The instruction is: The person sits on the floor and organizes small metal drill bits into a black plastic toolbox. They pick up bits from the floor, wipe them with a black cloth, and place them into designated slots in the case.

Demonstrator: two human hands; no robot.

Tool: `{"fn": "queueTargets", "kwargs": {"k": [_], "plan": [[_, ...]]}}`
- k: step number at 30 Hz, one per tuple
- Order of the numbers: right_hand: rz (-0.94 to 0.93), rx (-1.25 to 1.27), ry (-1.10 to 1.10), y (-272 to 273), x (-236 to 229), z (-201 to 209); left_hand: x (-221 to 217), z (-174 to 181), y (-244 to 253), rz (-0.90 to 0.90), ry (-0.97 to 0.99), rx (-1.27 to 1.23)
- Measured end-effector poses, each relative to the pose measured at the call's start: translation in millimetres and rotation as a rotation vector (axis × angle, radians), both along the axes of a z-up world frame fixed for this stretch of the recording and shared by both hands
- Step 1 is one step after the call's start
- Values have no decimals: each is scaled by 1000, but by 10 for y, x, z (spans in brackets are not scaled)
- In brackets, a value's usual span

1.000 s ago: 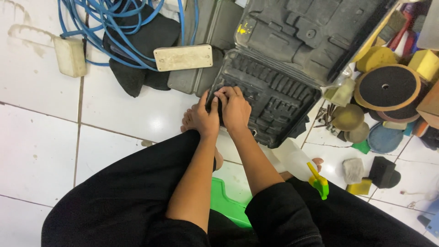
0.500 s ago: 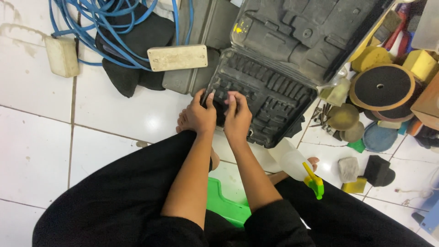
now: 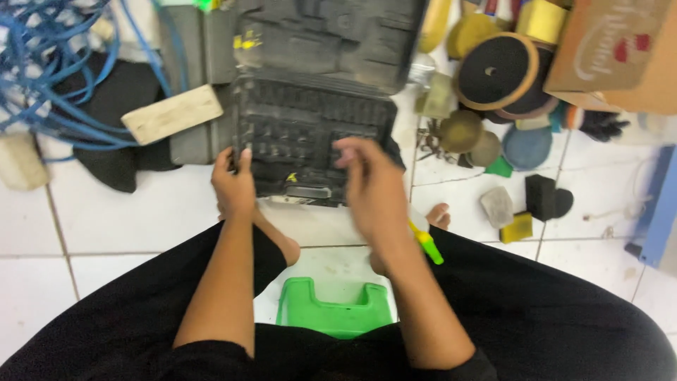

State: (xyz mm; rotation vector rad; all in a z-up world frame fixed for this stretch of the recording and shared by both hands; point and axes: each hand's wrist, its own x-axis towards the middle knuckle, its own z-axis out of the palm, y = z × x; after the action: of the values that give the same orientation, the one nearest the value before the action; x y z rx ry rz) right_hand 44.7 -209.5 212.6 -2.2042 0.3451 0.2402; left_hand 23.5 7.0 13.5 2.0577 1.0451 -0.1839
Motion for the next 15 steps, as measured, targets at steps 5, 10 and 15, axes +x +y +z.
{"fn": "queueTargets", "kwargs": {"k": [5,10,15], "plan": [[-249,-136,120,-1517,-92,-713,-63,178,-244,-81,41,123],[-468,-336,320,-2423,-682,-2011,-61,-111,-215,-99,15,232],[-422,-172,109,-2152,-887,-1936,-39,126,-403,-244,-233,380]]}}
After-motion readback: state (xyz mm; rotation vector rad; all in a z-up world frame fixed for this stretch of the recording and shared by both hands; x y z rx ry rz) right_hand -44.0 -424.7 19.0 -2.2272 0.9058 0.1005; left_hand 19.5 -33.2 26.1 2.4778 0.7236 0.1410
